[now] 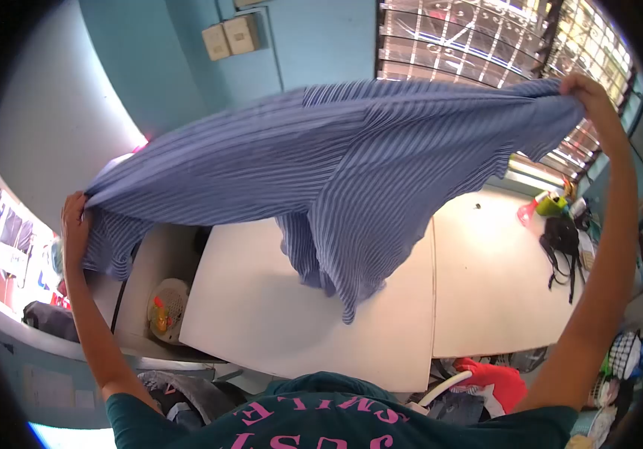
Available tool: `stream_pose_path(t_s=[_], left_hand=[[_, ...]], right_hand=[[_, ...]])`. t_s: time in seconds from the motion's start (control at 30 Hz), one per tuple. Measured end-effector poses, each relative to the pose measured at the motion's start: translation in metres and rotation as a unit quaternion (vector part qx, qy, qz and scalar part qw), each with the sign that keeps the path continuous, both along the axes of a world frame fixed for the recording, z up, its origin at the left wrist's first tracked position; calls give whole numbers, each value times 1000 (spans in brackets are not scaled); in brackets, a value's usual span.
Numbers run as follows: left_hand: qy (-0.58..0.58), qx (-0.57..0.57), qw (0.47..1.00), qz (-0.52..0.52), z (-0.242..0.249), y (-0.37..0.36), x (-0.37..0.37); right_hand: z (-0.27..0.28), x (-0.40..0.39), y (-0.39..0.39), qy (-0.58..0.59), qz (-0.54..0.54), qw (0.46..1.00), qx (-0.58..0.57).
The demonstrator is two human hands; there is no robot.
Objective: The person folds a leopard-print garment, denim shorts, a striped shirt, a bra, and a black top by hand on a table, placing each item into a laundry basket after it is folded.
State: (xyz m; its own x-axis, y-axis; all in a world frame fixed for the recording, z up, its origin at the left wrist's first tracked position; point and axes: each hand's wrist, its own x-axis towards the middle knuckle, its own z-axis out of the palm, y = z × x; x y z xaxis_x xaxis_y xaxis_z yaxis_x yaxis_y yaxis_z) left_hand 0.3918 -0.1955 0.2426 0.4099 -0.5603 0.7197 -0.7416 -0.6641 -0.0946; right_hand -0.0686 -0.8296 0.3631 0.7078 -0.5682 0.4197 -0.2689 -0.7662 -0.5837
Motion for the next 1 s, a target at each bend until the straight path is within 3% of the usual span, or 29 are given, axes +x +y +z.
stream_pose_path(t_s=[0.03, 0.1, 0.17, 0.2, 0.23, 0.27, 0.33, 0.37, 0.43, 0.57, 0.63, 0.67, 0.7, 0.83, 1.0], left_hand=[[-3, 0, 1000, 11, -4, 6, -2], [171, -7, 985, -25, -28, 12, 4], [276, -17, 960, -41, -53, 16, -3], [324, -5, 945, -39, -61, 21, 2], [257, -43, 963, -70, -79, 25, 2], [285, -15, 955, -79, -72, 16, -17], [371, 74, 925, -34, -79, 10, -42], [377, 80, 921, -63, -92, 13, -45], [390, 86, 912, -96, -131, 20, -50], [288, 172, 940, -55, -187, 35, -71], [247, 199, 947, -56, -197, 41, -72], [290, 163, 943, -24, -199, 46, -71], [331, 128, 935, 8, -200, 50, -69], [326, 66, 942, -47, -191, 66, -62], [383, -52, 922, 10, -180, 85, -46]], right_hand=[[-7, -3, -30, 3, 41, 998, -48], [-47, 6, -84, 15, 96, 995, -2], [-69, 29, -56, 61, 66, 986, -141], [-77, 41, -47, 47, 52, 986, -151], [-84, 54, -40, 33, 39, 986, -161], [-90, 63, -43, 35, 19, 975, -220], [-111, 80, -48, -9, 33, 997, -65], [-120, 87, -40, -35, 26, 998, 36], [-144, 101, -46, -37, 10, 994, 102], [-177, 123, -41, -59, 18, 997, 49], [-174, 134, -44, -4, -12, 1000, -7], [-169, 140, -47, -10, 28, 994, -107], [-160, 146, -33, -17, 13, 996, -86], [-129, 163, -12, 16, 25, 999, -33], [-74, 177, -7, 31, 70, 997, -20]])
